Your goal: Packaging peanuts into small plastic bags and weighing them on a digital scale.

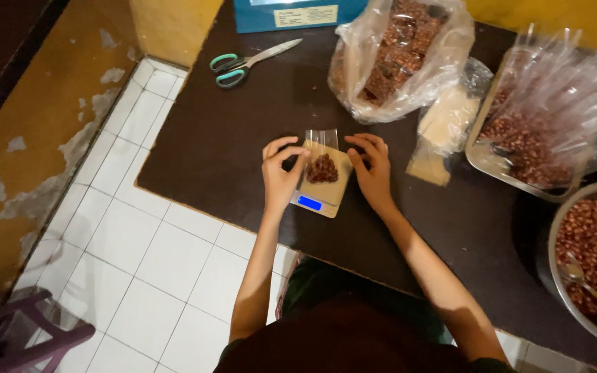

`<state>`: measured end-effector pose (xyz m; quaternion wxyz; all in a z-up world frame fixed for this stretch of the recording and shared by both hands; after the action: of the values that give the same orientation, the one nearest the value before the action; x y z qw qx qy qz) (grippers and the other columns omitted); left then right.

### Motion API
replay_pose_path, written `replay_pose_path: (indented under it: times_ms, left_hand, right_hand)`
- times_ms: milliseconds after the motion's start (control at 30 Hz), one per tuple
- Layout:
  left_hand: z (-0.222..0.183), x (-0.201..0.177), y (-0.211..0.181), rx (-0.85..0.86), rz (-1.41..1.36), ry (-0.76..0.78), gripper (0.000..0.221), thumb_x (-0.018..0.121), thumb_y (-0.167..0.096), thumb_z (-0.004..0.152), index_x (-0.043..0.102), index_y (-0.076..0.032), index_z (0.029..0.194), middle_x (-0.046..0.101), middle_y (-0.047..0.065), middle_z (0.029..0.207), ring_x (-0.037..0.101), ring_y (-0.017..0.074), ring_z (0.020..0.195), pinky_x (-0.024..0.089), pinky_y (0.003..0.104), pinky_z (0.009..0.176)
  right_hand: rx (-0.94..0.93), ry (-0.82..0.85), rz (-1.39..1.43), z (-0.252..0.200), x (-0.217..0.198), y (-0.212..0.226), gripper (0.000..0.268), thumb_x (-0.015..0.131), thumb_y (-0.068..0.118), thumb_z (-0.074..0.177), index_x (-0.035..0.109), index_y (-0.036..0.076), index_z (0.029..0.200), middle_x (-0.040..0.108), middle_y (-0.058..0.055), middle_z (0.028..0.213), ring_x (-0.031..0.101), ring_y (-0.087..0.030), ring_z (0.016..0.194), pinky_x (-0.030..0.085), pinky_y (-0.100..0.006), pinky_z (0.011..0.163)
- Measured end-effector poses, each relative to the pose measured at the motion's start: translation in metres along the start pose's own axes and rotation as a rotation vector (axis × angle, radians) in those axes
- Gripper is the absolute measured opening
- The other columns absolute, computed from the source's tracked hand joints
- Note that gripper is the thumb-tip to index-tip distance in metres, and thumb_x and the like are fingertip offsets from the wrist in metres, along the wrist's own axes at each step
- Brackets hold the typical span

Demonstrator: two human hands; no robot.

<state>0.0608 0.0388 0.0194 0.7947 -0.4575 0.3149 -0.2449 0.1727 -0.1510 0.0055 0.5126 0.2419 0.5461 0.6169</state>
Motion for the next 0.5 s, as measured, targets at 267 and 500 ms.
replay_pose_path:
  times_ms: [267,500]
  left_hand:
    - [0.013,0.046,-0.05,0.122,-0.095,0.231,0.008,0.081,-0.016,0.088,0.081,-0.023,0.09,0.075,-0.003,0.087,0.064,0.0172,0.074,0.051,0.03,0.077]
    - [0.03,0.123,-0.133,0.339,-0.316,0.453,0.006,0.077,-0.01,0.092,0.08,-0.015,0.092,0.077,0.003,0.086,0.074,0.0243,0.08,0.058,0.034,0.077]
  right_hand:
    - [0.103,-0.192,0.12,-0.026,-0.052,-0.018,0.019,0.06,0.004,0.104,0.074,0.006,0.116,0.069,-0.012,0.106,0.064,-0.018,0.093,0.059,-0.031,0.079]
    - [0.122,-0.439,0.072,-0.078,-0.144,-0.015,0.018,0.06,-0.001,0.101,0.074,0.002,0.112,0.072,-0.011,0.088,0.068,-0.014,0.077,0.061,-0.033,0.074]
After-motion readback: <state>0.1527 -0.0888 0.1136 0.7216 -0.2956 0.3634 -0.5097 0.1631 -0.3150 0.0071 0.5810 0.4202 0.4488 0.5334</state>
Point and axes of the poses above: each hand's wrist, its own z-axis towards the middle knuckle, its own x-axis out of the palm, y = z × x, the point moved 6 cm from there along z, towards the middle knuckle
